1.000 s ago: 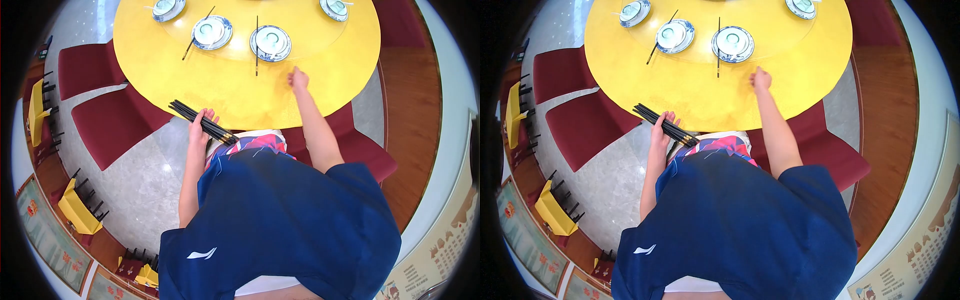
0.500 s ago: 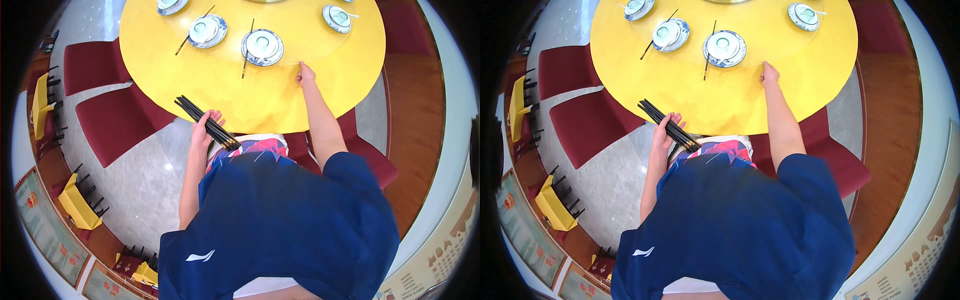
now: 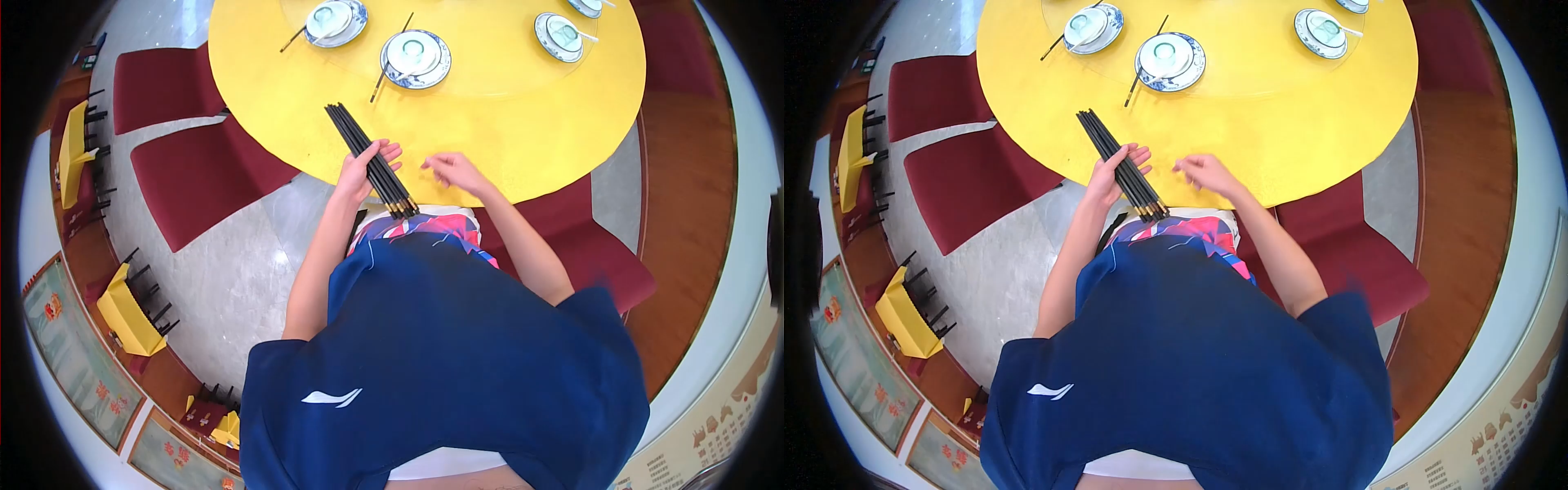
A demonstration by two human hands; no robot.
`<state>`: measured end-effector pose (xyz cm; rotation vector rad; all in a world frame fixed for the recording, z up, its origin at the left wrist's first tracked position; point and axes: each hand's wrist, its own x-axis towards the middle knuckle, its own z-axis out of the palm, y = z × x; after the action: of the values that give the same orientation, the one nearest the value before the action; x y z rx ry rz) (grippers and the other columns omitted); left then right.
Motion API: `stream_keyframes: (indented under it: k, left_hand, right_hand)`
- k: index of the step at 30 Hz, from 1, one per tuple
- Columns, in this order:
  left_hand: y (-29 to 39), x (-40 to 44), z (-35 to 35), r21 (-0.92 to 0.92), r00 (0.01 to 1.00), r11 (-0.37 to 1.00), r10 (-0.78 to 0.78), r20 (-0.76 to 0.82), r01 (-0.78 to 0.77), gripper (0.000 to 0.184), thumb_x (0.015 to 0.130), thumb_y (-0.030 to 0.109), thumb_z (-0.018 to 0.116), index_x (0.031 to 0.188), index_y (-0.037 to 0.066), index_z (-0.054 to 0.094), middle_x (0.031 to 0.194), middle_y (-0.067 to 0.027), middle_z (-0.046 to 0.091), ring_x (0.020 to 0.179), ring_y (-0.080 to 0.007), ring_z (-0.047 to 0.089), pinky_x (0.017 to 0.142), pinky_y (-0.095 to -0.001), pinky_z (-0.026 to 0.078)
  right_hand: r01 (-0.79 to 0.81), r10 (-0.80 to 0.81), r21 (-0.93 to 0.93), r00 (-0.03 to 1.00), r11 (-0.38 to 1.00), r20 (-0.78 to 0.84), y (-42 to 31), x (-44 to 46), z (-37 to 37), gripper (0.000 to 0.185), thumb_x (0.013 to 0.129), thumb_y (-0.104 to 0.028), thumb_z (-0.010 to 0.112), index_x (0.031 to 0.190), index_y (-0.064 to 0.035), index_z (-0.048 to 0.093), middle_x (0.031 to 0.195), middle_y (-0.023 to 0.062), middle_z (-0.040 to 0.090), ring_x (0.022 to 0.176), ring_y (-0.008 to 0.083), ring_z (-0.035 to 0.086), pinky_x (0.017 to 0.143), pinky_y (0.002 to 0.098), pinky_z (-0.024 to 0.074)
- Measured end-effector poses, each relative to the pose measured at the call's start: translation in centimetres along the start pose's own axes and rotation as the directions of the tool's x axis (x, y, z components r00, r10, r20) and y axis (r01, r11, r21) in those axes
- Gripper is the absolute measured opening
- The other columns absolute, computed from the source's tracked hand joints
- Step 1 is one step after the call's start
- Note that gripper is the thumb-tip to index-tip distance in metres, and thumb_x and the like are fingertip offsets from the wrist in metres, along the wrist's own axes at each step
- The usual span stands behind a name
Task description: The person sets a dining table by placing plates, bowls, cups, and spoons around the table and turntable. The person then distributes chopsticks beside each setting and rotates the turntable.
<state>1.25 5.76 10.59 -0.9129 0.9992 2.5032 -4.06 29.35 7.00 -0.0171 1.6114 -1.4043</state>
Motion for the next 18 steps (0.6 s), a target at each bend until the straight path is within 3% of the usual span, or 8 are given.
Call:
stream_keyframes:
  k: [1, 3, 5, 7, 12, 16, 18]
  left_hand:
    - [-0.7, 0.2, 0.3, 0.0, 1.0, 1.0, 0.0, -0.003, 0.0, 0.038, 0.095, 0.017, 0.052, 0.121, -0.01, 0.044, 0.123, -0.0287, 0.052, 0.113, -0.0359, 0.056, 0.093, -0.0492, 0.05]
    - [-1.4, 0.0, 1.5, 0.014, 1.0, 1.0, 0.013, 0.016, -0.014, 0.037, 0.095, 0.017, 0.053, 0.121, -0.009, 0.045, 0.123, -0.0281, 0.053, 0.114, -0.0359, 0.056, 0.092, -0.0485, 0.05]
    - [-1.9, 0.6, 1.2, 0.027, 1.0, 1.0, -0.01, 0.018, 0.009, 0.036, 0.095, 0.017, 0.053, 0.121, -0.007, 0.046, 0.123, -0.0271, 0.054, 0.115, -0.0346, 0.056, 0.092, -0.0477, 0.05]
    - [-2.3, 1.0, 1.0, 0.036, 0.999, 0.999, 0.029, -0.03, -0.028, 0.034, 0.094, 0.017, 0.055, 0.117, -0.007, 0.048, 0.116, -0.026, 0.058, 0.109, -0.0342, 0.06, 0.087, -0.0459, 0.053]
    - [-3.7, 3.0, -1.1, 0.03, 1.0, 0.999, 0.02, 0.02, -0.021, 0.042, 0.096, 0.019, 0.052, 0.127, -0.007, 0.042, 0.125, -0.0265, 0.052, 0.118, -0.0347, 0.054, 0.091, -0.0484, 0.05]
    - [-5.0, 4.0, -1.8, 0.011, 0.999, 1.0, 0.024, 0.045, -0.024, 0.044, 0.096, 0.02, 0.051, 0.13, -0.006, 0.04, 0.128, -0.0269, 0.05, 0.121, -0.0353, 0.051, 0.093, -0.0506, 0.049]
    - [-5.4, 4.2, -2.3, 0.003, 0.998, 0.999, 0.051, 0.024, -0.051, 0.045, 0.096, 0.02, 0.05, 0.131, -0.006, 0.039, 0.129, -0.0269, 0.049, 0.122, -0.0355, 0.05, 0.093, -0.051, 0.048]
  right_hand:
    - [-0.001, 0.001, 0.001, 1.0, 1.0, 0.003, 0.7, -1.4, 0.8, 0.027, 0.091, -0.03, 0.06, 0.093, -0.004, 0.069, 0.063, -0.0009, 0.055, 0.051, 0.0055, 0.048, 0.047, 0.0217, 0.0395]
    - [0.104, -0.102, -0.003, 0.982, 0.995, 0.158, 1.0, -4.2, 1.9, 0.024, 0.09, -0.027, 0.062, 0.092, -0.0044, 0.068, 0.068, 0.0004, 0.058, 0.055, 0.0064, 0.05, 0.049, 0.0221, 0.0418]
    - [0.149, -0.143, -0.034, 0.979, 0.988, 0.148, 1.9, -4.9, 2.7, 0.021, 0.089, -0.024, 0.064, 0.093, -0.0038, 0.067, 0.071, 0.0013, 0.061, 0.058, 0.0072, 0.053, 0.051, 0.0226, 0.0447]
    - [0.111, -0.103, -0.062, 0.988, 0.992, 0.112, 1.7, -5.6, 2.9, 0.019, 0.088, -0.021, 0.065, 0.094, -0.0022, 0.066, 0.076, 0.0028, 0.064, 0.061, 0.0086, 0.057, 0.053, 0.0237, 0.0482]
    - [0.056, -0.059, 0.018, 0.974, 0.998, 0.218, 4.1, -4.0, 2.2, 0.017, 0.089, -0.017, 0.063, 0.094, -0.0006, 0.064, 0.078, 0.0033, 0.063, 0.061, 0.0099, 0.06, 0.056, 0.0242, 0.0496]
    - [0.093, -0.104, 0.065, 0.971, 0.994, 0.213, 7.4, -2.7, 0.7, 0.016, 0.09, -0.016, 0.062, 0.091, -0.0001, 0.062, 0.076, 0.0025, 0.061, 0.062, 0.0094, 0.059, 0.057, 0.024, 0.0491]
    - [0.168, -0.174, 0.062, 0.98, 0.984, 0.094, 8.8, -3.0, -1.1, 0.015, 0.09, -0.015, 0.061, 0.09, -0.0008, 0.061, 0.075, 0.0016, 0.06, 0.063, 0.0088, 0.058, 0.058, 0.0236, 0.0482]
